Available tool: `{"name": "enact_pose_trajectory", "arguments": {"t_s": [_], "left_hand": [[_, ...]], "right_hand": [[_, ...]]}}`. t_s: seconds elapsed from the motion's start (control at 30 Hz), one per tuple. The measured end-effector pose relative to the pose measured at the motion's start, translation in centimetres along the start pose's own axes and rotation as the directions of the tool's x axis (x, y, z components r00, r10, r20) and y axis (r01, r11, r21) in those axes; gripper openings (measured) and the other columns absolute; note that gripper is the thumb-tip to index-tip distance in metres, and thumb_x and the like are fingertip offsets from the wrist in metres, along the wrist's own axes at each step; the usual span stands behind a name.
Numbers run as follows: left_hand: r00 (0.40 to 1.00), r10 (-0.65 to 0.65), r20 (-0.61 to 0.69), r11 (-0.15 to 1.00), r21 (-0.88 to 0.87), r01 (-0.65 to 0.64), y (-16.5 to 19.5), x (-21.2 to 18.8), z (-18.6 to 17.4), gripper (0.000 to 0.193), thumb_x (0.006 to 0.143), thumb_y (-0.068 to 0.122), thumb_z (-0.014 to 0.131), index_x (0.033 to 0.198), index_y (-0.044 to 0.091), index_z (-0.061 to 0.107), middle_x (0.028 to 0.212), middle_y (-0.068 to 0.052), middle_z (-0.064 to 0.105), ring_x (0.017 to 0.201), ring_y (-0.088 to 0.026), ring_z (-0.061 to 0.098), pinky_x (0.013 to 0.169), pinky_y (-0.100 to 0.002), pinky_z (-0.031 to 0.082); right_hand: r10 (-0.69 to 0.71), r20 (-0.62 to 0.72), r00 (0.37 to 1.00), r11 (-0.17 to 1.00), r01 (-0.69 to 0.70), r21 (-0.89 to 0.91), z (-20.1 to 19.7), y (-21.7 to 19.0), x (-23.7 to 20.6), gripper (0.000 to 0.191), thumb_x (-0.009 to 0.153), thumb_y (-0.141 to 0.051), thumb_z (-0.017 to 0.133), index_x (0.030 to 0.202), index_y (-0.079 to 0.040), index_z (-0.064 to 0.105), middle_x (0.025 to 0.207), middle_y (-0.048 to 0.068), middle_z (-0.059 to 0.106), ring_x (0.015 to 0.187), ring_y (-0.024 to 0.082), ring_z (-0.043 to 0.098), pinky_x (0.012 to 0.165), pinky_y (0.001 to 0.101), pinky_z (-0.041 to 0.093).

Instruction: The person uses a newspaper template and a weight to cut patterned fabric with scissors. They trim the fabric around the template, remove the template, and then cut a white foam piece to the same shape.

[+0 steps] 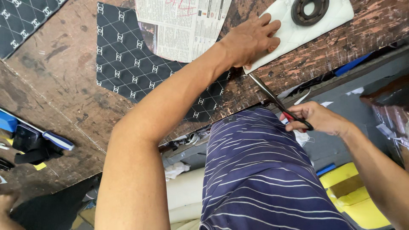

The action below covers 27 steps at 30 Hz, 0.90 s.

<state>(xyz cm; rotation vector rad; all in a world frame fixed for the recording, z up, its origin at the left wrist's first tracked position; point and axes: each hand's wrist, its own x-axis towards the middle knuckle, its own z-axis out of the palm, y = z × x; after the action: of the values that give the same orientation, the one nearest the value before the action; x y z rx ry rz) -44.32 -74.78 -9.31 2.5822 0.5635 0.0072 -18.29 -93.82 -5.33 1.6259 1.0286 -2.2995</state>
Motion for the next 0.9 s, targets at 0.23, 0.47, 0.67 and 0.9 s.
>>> {"name": "enact_pose_trajectory", "arguments": {"t_s": [0.23, 0.47, 0.67, 0.9], "left_hand": [[0.999, 0.013, -0.045, 0.999, -0.036, -0.014, -0.3, -0.2, 0.2, 0.058, 0.051, 0.021, 0.096, 0.104, 0.016, 0.071, 0.13, -0.006, 0.052, 0.126, -0.029, 0.044, 0.103, -0.044, 0.041], [0.999, 0.027, -0.038, 0.999, -0.032, -0.028, -0.5, -0.3, 0.3, 0.061, 0.048, 0.021, 0.096, 0.104, 0.017, 0.071, 0.131, -0.006, 0.052, 0.127, -0.029, 0.044, 0.103, -0.045, 0.041], [0.999, 0.012, -0.038, 1.0, -0.012, -0.013, -0.3, -0.3, 0.3, 0.064, 0.047, 0.024, 0.097, 0.105, 0.018, 0.072, 0.134, -0.006, 0.051, 0.129, -0.029, 0.043, 0.104, -0.045, 0.04], [1.0, -0.028, -0.01, 0.999, 0.022, 0.028, 0.2, -0.2, 0.3, 0.067, 0.048, 0.025, 0.097, 0.109, 0.017, 0.071, 0.134, -0.005, 0.051, 0.129, -0.028, 0.042, 0.106, -0.044, 0.039]], "right_hand": [[-0.054, 0.005, 0.999, 0.996, 0.055, -0.067, -0.8, 0.2, 1.6, 0.042, 0.073, -0.017, 0.087, 0.113, -0.004, 0.08, 0.072, 0.0, 0.07, 0.057, 0.006, 0.05, 0.049, 0.0251, 0.037], [-0.071, -0.143, 0.987, 0.951, 0.024, -0.31, -2.3, -0.5, 2.0, 0.051, 0.064, -0.026, 0.095, 0.111, -0.009, 0.083, 0.069, -0.005, 0.049, 0.064, 0.009, 0.044, 0.056, 0.0282, 0.035], [-0.036, -0.201, 0.979, 0.933, -0.039, -0.358, -2.7, -2.3, 1.4, 0.053, 0.059, -0.028, 0.095, 0.106, -0.009, 0.08, 0.062, -0.008, 0.054, 0.061, 0.009, 0.047, 0.054, 0.0296, 0.04], [-0.082, -0.224, 0.971, 0.898, -0.025, -0.438, -2.5, -2.9, 1.1, 0.052, 0.059, -0.03, 0.095, 0.104, -0.009, 0.081, 0.063, -0.007, 0.044, 0.06, 0.011, 0.041, 0.052, 0.0305, 0.036]]}}
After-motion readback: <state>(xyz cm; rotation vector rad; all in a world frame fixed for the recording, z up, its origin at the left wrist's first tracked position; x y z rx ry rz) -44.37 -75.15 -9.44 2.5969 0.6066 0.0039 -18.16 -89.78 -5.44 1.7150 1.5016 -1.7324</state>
